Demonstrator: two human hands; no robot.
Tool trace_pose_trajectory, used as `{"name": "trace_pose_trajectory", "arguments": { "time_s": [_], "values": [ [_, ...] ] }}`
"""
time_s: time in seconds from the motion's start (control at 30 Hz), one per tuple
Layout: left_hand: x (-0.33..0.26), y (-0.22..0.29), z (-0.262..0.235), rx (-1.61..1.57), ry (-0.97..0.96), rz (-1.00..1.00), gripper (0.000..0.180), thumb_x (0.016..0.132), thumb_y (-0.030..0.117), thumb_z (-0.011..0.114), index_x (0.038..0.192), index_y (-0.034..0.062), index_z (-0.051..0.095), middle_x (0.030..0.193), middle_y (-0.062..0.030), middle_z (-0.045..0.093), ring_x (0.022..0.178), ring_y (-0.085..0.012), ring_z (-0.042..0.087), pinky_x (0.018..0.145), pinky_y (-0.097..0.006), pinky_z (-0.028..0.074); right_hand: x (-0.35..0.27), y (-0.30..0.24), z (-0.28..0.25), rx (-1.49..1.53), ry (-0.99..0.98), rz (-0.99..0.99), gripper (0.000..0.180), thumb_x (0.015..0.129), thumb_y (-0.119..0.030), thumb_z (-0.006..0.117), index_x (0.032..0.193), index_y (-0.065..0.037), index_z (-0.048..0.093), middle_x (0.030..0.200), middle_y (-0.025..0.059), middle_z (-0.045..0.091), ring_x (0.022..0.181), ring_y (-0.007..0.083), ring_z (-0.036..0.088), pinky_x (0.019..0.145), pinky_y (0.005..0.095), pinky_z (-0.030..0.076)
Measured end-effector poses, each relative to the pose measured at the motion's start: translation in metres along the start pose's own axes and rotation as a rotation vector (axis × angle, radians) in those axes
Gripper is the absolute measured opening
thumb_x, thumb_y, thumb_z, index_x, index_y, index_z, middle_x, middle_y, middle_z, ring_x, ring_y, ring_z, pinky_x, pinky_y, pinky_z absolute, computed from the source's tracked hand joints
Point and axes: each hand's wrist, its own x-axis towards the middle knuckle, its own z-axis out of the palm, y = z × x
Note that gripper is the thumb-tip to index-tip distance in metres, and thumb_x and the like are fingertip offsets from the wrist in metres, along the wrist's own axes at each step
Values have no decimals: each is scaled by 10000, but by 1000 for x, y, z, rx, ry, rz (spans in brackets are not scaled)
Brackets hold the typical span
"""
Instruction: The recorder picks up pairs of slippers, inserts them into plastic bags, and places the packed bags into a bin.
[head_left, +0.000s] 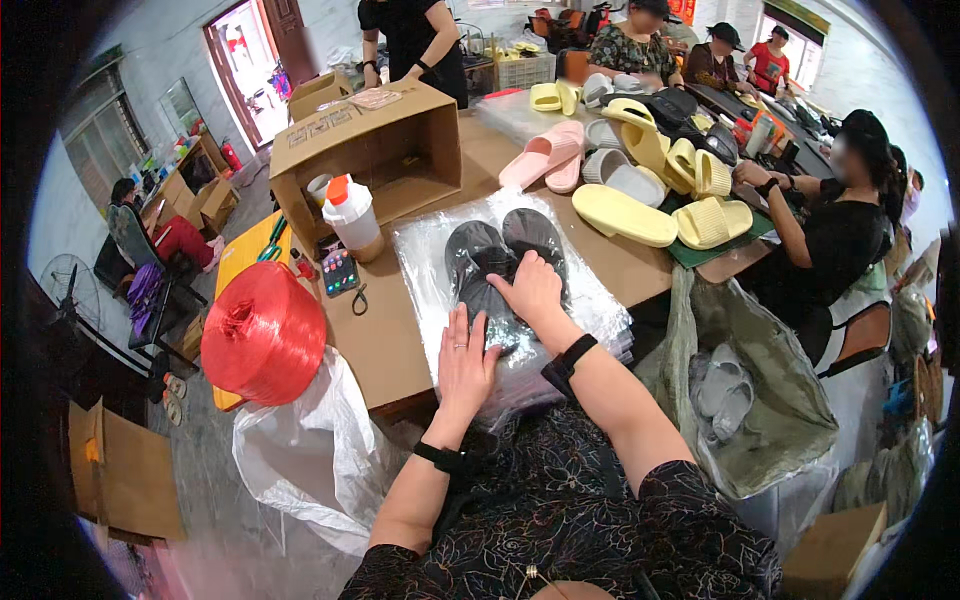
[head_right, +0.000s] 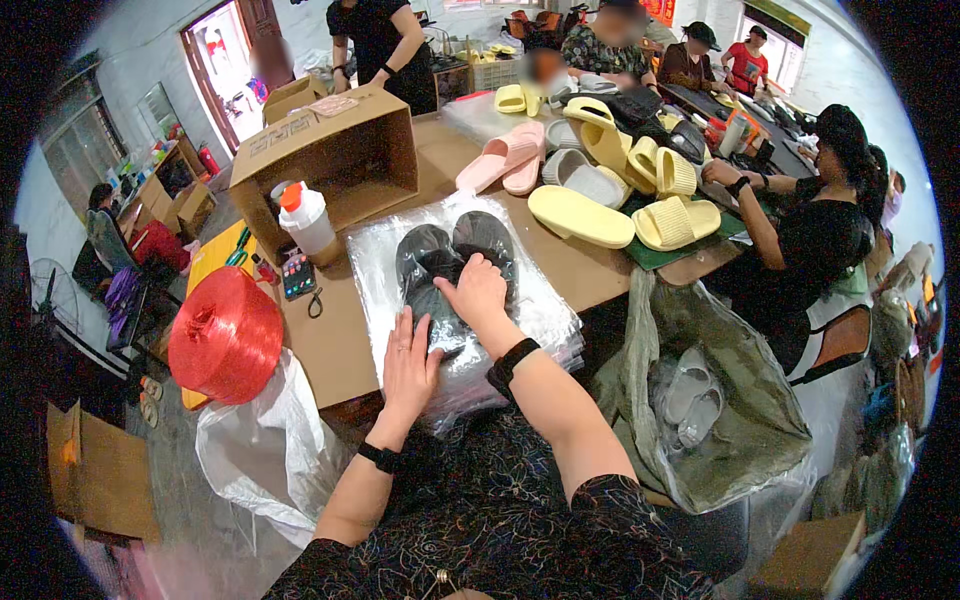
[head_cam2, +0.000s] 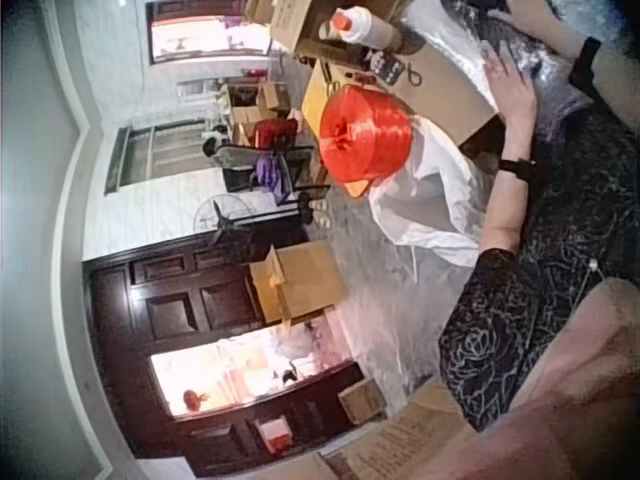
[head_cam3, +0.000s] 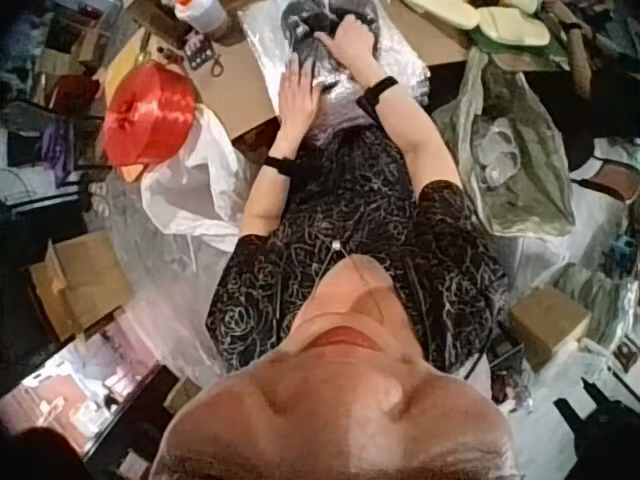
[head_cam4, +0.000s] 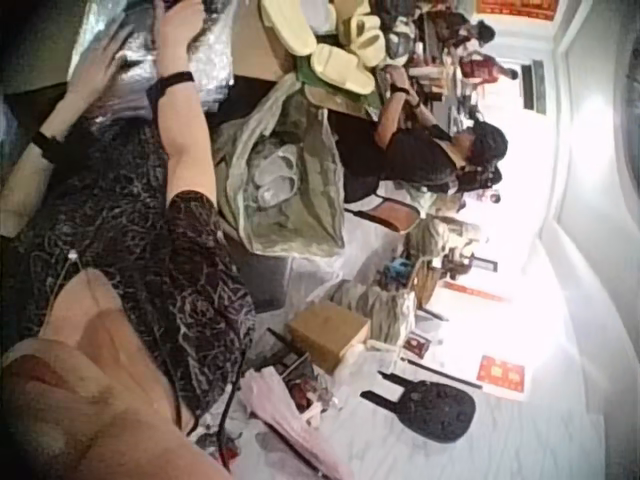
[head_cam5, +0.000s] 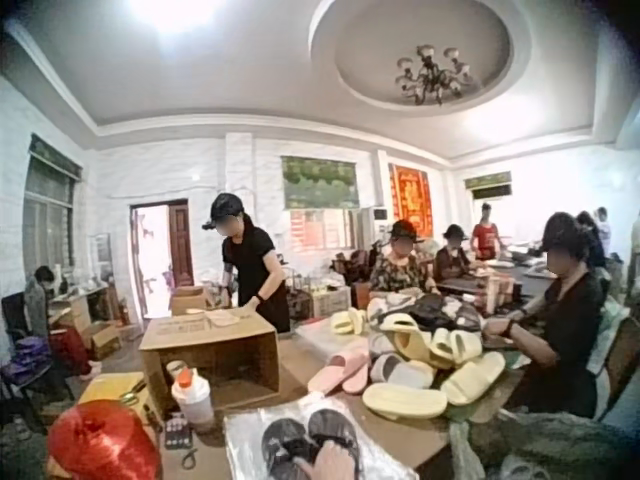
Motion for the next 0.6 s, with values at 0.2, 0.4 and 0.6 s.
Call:
{"name": "trace_pose_trajectory", "arguments": {
  "time_s": [0.2,0.4,0.6],
  "values": [
    [-1,0,-2,89,118,-29,659,970,372,559,1523,96,330,1578,-304,198,1463,-466,198,1180,-562,193,21,-2,27,-19,-43,-34,477,845,-469,682,902,-6,583,779,184,694,759,334,714,662,422,570],
    [2,0,0,41,68,-112,849,952,466,568,1518,-59,213,1530,-355,265,1438,-492,239,1174,-561,202,32,5,41,8,49,-31,300,838,-326,593,779,-40,664,744,184,699,672,358,694,660,481,555],
    [-3,-1,1,52,16,-157,1009,913,617,540,1515,-97,159,1532,-343,272,1447,-464,240,1196,-525,164,24,15,37,157,93,-42,289,856,-305,569,781,-37,649,690,204,670,670,388,682,666,507,550]
  ]
}}
